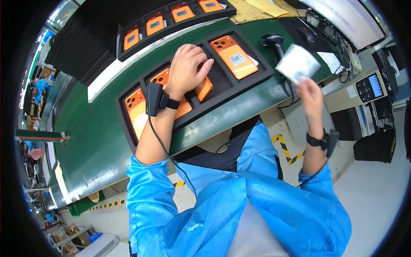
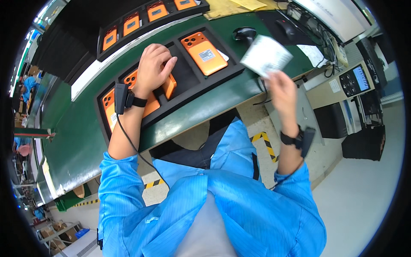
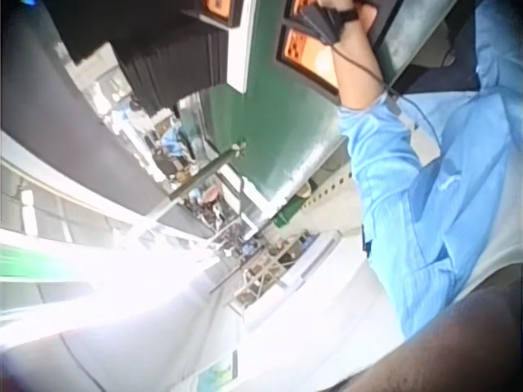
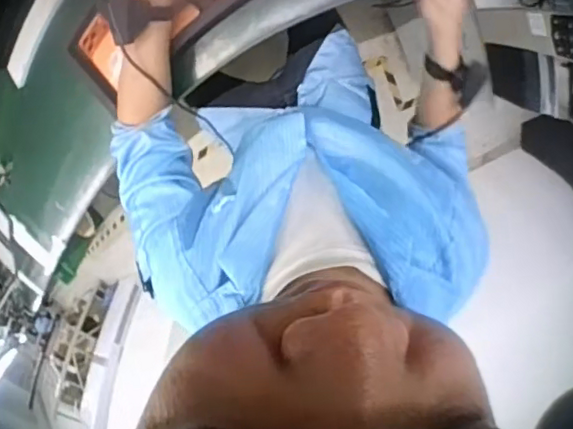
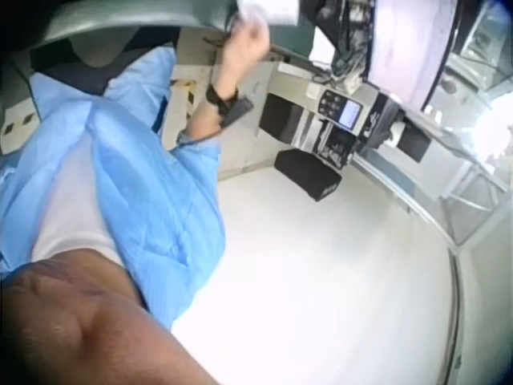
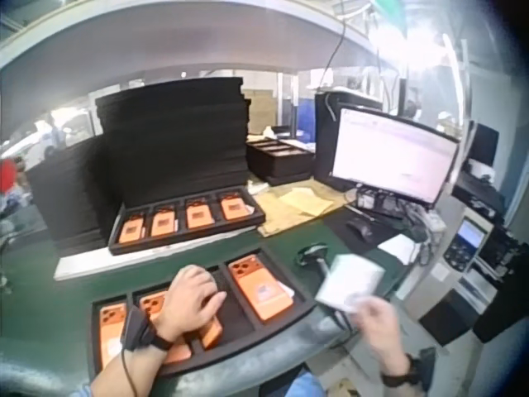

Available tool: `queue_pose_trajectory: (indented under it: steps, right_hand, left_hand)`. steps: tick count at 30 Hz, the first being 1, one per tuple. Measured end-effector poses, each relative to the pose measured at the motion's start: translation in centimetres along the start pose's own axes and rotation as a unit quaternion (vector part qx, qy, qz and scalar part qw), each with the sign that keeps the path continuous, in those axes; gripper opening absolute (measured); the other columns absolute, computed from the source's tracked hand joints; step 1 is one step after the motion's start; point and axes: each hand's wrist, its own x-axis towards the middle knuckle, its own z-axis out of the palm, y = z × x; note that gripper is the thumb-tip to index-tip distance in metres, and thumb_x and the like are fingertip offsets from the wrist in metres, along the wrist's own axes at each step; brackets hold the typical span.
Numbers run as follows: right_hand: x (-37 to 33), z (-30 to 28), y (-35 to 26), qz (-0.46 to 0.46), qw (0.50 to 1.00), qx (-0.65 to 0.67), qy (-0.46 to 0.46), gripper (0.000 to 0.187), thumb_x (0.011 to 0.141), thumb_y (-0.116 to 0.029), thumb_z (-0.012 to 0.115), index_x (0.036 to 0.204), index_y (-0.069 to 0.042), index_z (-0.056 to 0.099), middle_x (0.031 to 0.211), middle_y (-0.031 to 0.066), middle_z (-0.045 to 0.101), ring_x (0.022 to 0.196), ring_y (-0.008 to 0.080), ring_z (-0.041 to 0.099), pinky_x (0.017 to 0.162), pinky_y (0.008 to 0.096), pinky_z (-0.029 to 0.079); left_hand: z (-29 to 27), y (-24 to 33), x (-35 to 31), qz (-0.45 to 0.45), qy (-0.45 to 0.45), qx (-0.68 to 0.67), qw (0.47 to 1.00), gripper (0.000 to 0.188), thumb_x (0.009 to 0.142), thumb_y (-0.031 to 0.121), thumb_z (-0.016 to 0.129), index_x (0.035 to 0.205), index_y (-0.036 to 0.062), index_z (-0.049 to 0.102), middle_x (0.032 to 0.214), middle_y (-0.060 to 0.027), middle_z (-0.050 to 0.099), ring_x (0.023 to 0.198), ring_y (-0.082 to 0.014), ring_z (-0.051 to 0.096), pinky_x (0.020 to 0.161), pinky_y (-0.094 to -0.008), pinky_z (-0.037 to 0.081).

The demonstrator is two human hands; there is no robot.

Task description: Scanning smartphone barcodes and organizing them in a tray at a manufacturing facility.

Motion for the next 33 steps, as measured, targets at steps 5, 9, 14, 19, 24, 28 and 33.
queue_pose_trajectory:
  steps: [5,9,14,19,24,28,33]
  right_hand:
    - [3.4,13.6,-3.4,-0.072,0.957,-0.18,-0.217,0.03,0.092,-0.034,0.061,0.091,-0.005,0.07,0.075,0.0075,0.068,0.071,0.0205,0.065,0.065,0.032,0.049]
    - [4.8,13.4,-4.7,-0.054,0.957,-0.286,0.001,0.032,0.085,-0.04,0.066,0.092,-0.009,0.068,0.08,0.0099,0.068,0.079,0.03,0.066,0.072,0.0394,0.051]
    - [11.8,2.4,3.0,-0.08,0.901,-0.386,0.182,0.055,0.089,-0.041,0.063,0.123,0.001,0.053,0.116,0.0181,0.061,0.102,0.0354,0.059,0.094,0.043,0.045]
    - [10.9,1.8,3.0,0.276,0.844,0.414,-0.198,0.044,0.099,-0.029,0.049,0.126,0.005,0.048,0.096,0.0085,0.061,0.06,0.0089,0.05,0.048,0.0194,0.041]
    - [1.8,8.4,-7.4,0.258,0.753,0.535,-0.283,0.049,0.1,-0.035,0.043,0.13,0.003,0.045,0.085,0.0019,0.049,0.061,0.0079,0.044,0.048,0.0214,0.038]
    - [-4.2,16.3,-10.4,0.305,0.765,0.464,-0.328,0.048,0.1,-0.039,0.045,0.127,0.0,0.047,0.087,0.0018,0.049,0.061,0.0087,0.046,0.05,0.0231,0.04]
    - [-5.3,19.4,-9.9,0.365,0.752,0.43,-0.34,0.034,0.1,-0.035,0.049,0.116,-0.005,0.051,0.087,0.0035,0.055,0.063,0.0102,0.051,0.05,0.0248,0.043]
  left_hand:
    - [-0.3,-0.2,-1.2,0.006,0.076,-0.004,0.997,0.021,0.084,0.018,0.063,0.072,0.0016,0.061,0.08,-0.009,0.061,0.09,-0.0284,0.056,0.087,-0.0399,0.042]
    - [-0.9,-0.5,-1.7,-0.025,0.049,0.008,0.998,0.02,0.085,0.019,0.063,0.075,0.0017,0.063,0.084,-0.0096,0.063,0.092,-0.0284,0.057,0.088,-0.0395,0.042]
    - [-0.3,-0.8,-0.5,-0.004,0.025,0.008,1.0,0.019,0.086,0.022,0.062,0.098,0.0073,0.067,0.103,-0.0092,0.063,0.107,-0.0288,0.054,0.095,-0.0398,0.042]
    - [-1.1,-3.5,-3.4,-0.128,-0.003,0.055,0.99,0.038,0.084,0.023,0.064,0.121,0.0122,0.059,0.122,-0.0121,0.055,0.117,-0.0313,0.051,0.1,-0.0412,0.041]
    - [-2.7,-7.6,-8.1,-0.251,-0.022,0.164,0.954,0.039,0.082,0.027,0.064,0.118,0.0124,0.063,0.117,-0.012,0.058,0.114,-0.0287,0.054,0.1,-0.0399,0.041]
    - [-2.0,-9.1,-8.6,-0.335,-0.069,0.155,0.927,0.033,0.083,0.034,0.062,0.108,0.0122,0.068,0.106,-0.0112,0.063,0.107,-0.0293,0.058,0.091,-0.0423,0.046]
    - [-1.7,-9.6,-7.5,-0.305,-0.071,0.133,0.941,0.033,0.082,0.034,0.062,0.105,0.0116,0.068,0.101,-0.0135,0.064,0.1,-0.033,0.061,0.085,-0.0458,0.05]
